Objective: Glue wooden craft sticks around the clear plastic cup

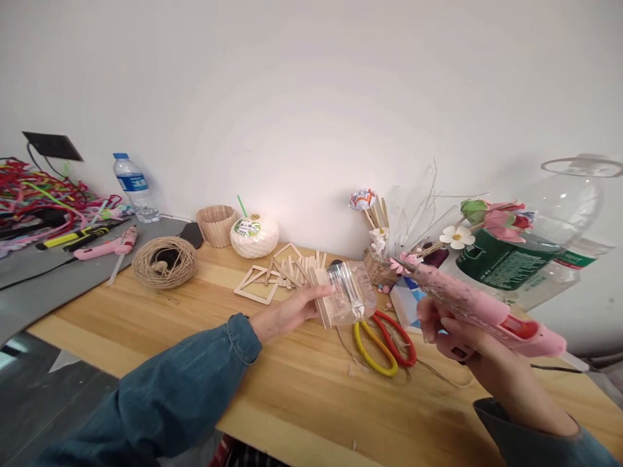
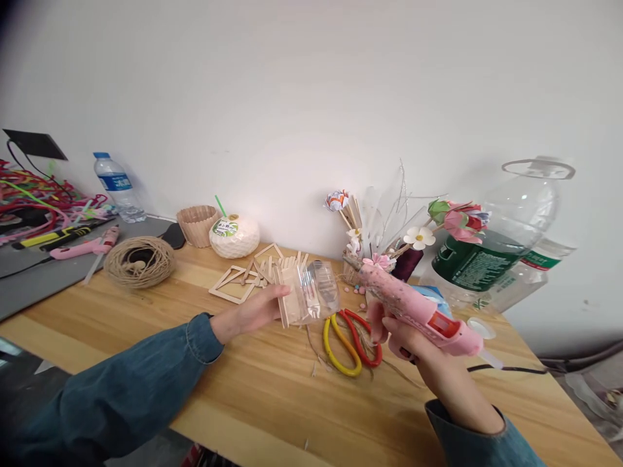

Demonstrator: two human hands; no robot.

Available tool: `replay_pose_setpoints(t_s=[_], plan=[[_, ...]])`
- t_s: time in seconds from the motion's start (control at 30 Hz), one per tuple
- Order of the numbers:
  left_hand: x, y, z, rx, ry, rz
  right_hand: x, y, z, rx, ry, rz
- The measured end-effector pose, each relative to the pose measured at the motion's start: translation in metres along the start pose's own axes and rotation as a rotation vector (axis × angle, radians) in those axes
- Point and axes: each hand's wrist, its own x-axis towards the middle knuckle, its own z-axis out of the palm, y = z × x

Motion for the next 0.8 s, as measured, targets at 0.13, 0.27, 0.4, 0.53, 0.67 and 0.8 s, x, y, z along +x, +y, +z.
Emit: replay_pose_setpoints(t_s=[0.13, 0.27, 0.4, 0.53, 0.67, 0.8], plan=[[0.001, 0.009, 0.018, 0.051, 0.017, -0.046, 0.01, 0.008, 0.006, 0.306, -0.066, 0.107], [-0.012, 0.015, 0.02, 0.372, 0.032, -0.047, 0.013, 0.023, 0.012, 0.362, -0.015, 0.082], [-0.036, 0.008, 0.002, 0.686, -0.096, 0.049, 0.008, 0.042, 0.013, 0.356, -0.042, 0.115], [-0.048, -0.008, -0.018, 0.725, -0.17, 0.002, 0.003, 0.056, 0.014, 0.335, -0.104, 0.089], [-0.045, -0.018, -0.023, 0.695, -0.1, 0.006, 0.004, 0.056, 0.014, 0.263, -0.133, 0.06], [-0.046, -0.019, -0.024, 0.79, -0.055, 0.03, 0.006, 0.046, 0.013, 0.035, -0.111, -0.123]])
